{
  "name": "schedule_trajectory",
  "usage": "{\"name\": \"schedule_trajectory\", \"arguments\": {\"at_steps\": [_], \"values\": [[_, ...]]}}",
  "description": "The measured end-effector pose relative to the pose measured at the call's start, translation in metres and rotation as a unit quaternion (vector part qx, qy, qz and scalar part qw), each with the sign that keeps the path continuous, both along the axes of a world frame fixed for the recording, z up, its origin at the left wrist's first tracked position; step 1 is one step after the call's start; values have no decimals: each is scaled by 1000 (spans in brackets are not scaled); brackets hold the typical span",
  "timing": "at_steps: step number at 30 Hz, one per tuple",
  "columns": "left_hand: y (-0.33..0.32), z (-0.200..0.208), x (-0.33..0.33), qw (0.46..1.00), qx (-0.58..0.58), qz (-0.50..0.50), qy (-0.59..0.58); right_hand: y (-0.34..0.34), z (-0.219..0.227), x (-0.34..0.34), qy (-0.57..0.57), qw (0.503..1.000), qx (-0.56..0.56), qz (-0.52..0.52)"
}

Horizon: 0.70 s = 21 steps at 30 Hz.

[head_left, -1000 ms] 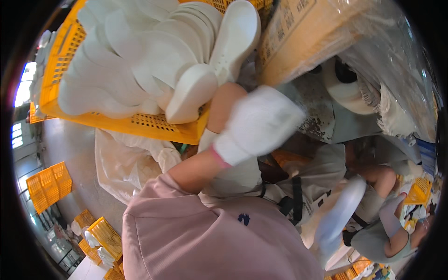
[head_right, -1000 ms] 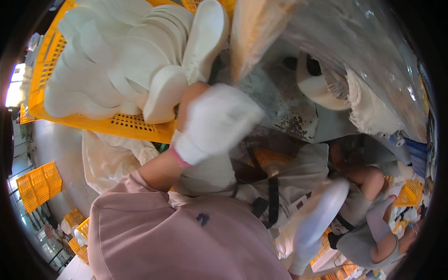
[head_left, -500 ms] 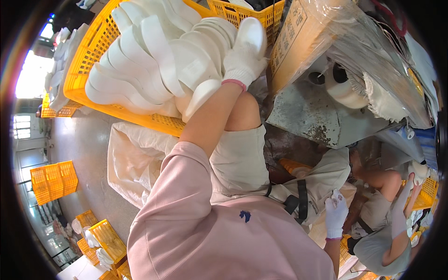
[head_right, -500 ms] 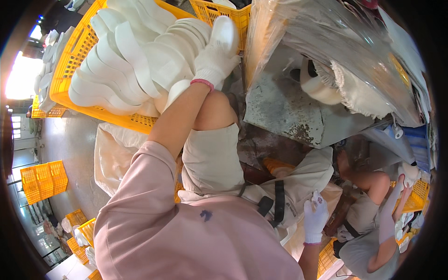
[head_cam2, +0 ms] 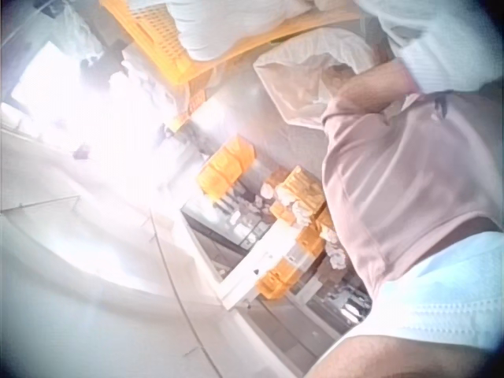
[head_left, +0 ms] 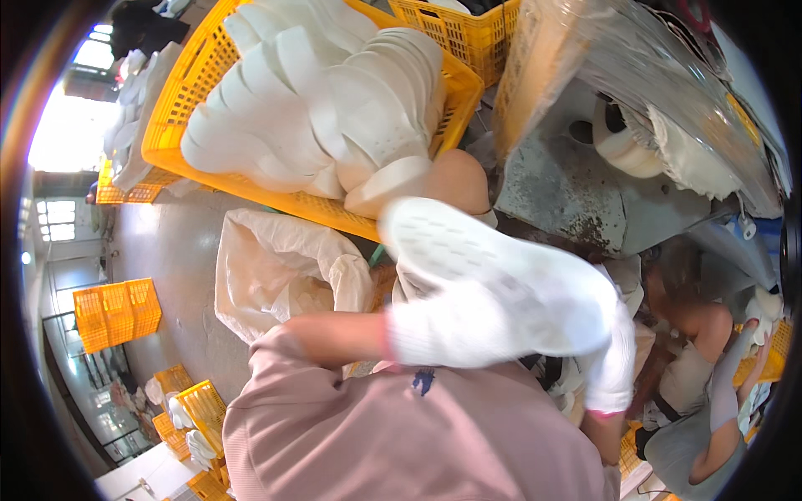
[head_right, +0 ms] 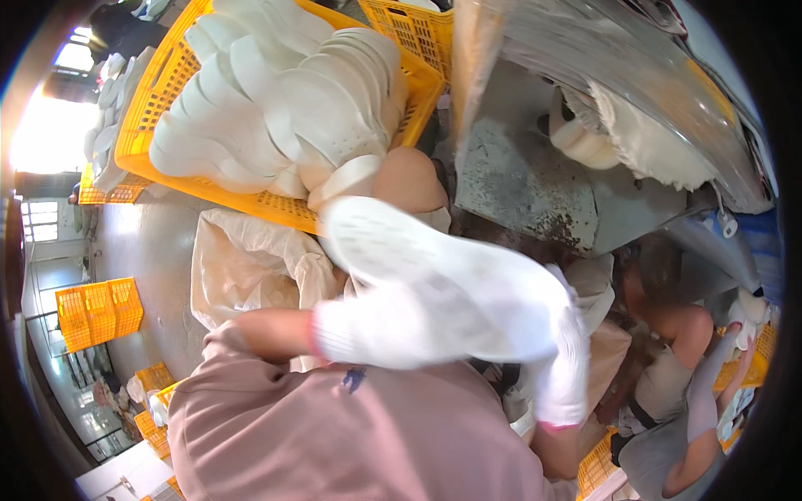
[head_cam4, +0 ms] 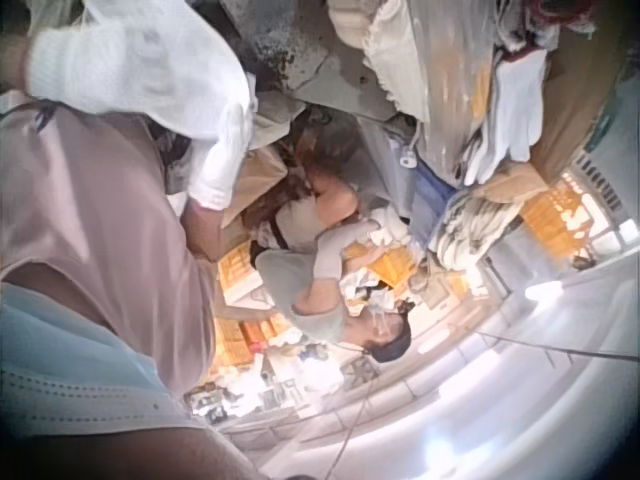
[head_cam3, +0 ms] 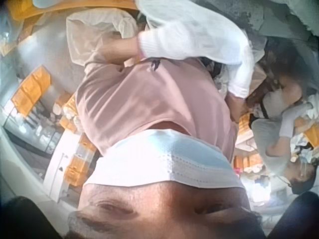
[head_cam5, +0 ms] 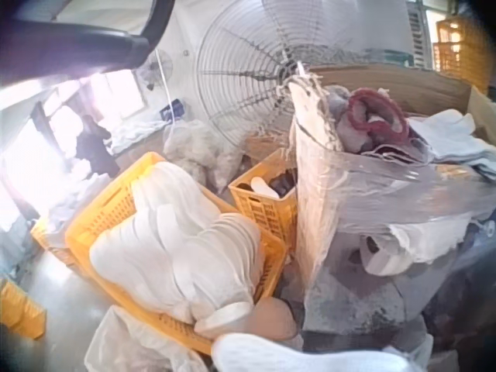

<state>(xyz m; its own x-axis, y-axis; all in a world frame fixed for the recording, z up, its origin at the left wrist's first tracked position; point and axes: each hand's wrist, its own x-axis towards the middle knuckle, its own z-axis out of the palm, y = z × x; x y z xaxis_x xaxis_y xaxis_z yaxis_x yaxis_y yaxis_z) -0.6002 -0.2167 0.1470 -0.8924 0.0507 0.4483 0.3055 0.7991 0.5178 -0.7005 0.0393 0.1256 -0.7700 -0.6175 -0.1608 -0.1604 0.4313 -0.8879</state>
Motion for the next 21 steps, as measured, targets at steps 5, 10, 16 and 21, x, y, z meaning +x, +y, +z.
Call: {"name": "schedule_trajectory", "arguments": {"at_steps": [5,10,16,21], "values": [[45,-84,-61,980,153,-114,46,61,26,-3,-135,886,-118,-427],[100,-90,-139,428,843,-28,-323,66,20,54,-19,939,62,-337],[139,-98,-215,557,799,58,-219,29,26,-7,219,925,-82,-300],[82,-159,-308,622,744,-52,-238,-10,12,-133,189,957,-33,-216]]}}
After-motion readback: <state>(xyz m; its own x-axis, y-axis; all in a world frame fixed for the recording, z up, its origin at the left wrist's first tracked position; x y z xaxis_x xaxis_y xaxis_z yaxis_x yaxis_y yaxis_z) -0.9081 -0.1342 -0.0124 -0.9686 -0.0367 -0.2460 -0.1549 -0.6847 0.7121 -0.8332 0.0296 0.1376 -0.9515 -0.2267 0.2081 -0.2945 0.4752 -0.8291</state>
